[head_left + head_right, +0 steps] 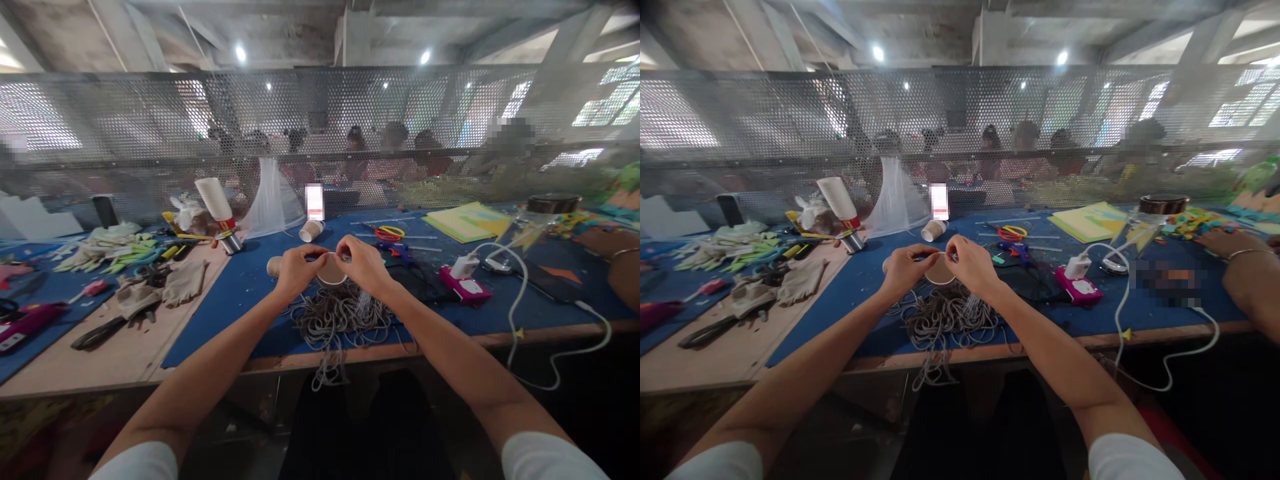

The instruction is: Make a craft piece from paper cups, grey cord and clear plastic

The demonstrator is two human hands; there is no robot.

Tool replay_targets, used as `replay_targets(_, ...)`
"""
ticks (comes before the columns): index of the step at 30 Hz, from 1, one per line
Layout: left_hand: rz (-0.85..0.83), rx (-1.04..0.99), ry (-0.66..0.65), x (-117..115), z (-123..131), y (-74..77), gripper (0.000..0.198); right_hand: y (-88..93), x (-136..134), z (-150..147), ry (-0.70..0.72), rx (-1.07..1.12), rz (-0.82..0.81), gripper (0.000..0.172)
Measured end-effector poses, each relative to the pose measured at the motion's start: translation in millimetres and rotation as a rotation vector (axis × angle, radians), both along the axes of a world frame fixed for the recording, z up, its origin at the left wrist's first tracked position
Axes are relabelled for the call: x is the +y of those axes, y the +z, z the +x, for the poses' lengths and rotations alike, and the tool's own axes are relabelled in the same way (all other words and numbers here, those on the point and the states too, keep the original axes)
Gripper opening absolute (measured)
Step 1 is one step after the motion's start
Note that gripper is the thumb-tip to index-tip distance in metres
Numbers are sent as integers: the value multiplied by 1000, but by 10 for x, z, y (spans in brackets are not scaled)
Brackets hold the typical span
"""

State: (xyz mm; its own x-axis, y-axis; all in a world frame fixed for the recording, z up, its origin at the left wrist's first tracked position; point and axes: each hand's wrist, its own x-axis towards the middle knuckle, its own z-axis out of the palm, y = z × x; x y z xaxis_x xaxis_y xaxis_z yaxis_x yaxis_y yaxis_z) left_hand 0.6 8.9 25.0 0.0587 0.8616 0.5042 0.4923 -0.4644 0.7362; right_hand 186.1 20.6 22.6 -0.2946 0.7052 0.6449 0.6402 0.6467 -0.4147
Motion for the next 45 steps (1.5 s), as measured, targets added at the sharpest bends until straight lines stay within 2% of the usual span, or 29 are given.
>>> replay_targets(33, -36, -48, -19, 4, -4, 26, 18, 4, -5, 14, -10, 20, -12, 9)
replay_targets(40, -100, -94, -67, 69, -38, -23, 25, -12, 14, 16, -31, 35, -20, 13)
replay_targets(45, -100, -94, -64, 92, -43, -44, 22, -21, 17, 5, -26, 61, -31, 13)
